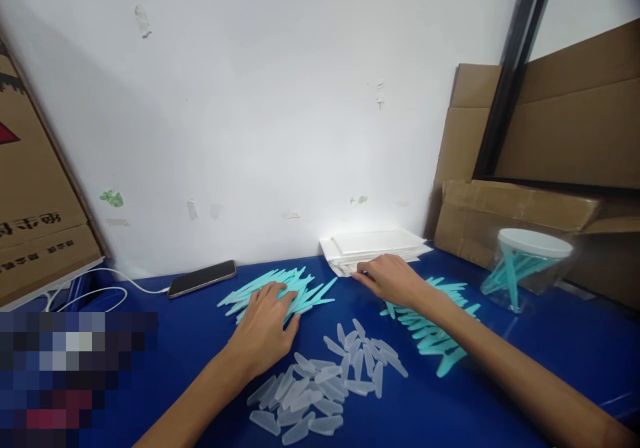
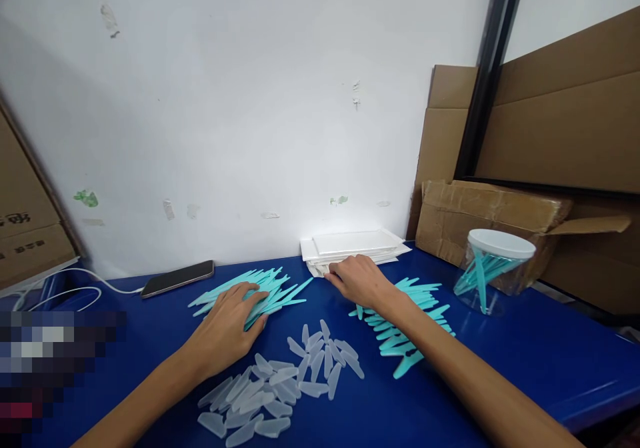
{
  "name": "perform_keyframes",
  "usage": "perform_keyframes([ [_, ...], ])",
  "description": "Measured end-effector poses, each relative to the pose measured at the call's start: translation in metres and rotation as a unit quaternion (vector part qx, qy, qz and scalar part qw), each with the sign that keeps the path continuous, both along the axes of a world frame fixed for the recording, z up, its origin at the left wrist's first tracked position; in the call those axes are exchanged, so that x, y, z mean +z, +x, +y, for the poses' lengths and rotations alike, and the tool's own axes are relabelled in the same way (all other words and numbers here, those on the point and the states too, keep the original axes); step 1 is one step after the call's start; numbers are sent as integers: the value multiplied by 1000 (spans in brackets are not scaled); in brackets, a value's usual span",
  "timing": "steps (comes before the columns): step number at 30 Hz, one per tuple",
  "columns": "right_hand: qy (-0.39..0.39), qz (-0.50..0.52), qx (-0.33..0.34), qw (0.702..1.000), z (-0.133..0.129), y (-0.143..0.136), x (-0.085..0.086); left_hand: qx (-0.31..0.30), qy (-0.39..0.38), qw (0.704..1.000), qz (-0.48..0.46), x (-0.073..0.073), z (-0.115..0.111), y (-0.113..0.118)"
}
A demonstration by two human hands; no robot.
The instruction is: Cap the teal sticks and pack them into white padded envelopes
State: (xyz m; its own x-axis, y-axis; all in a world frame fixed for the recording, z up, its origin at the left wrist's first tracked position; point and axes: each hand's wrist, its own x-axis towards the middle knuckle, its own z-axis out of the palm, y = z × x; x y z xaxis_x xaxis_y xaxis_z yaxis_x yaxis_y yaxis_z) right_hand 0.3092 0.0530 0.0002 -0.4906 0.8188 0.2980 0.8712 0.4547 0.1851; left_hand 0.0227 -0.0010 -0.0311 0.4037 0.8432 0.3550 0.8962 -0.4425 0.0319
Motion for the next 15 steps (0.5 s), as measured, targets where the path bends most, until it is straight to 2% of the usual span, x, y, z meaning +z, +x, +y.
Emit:
perform_keyframes([
  [6,-12,5,3,1000,0,0,-1,-7,-1,1000,-5,0,0,0],
  [10,-30,21,5,999,-1,1,0,-2,-34,999,-9,0,-2,2],
  [15,-149,87,93,981,-2,-1,-1,18,-47,999,2,3,-1,-3],
])
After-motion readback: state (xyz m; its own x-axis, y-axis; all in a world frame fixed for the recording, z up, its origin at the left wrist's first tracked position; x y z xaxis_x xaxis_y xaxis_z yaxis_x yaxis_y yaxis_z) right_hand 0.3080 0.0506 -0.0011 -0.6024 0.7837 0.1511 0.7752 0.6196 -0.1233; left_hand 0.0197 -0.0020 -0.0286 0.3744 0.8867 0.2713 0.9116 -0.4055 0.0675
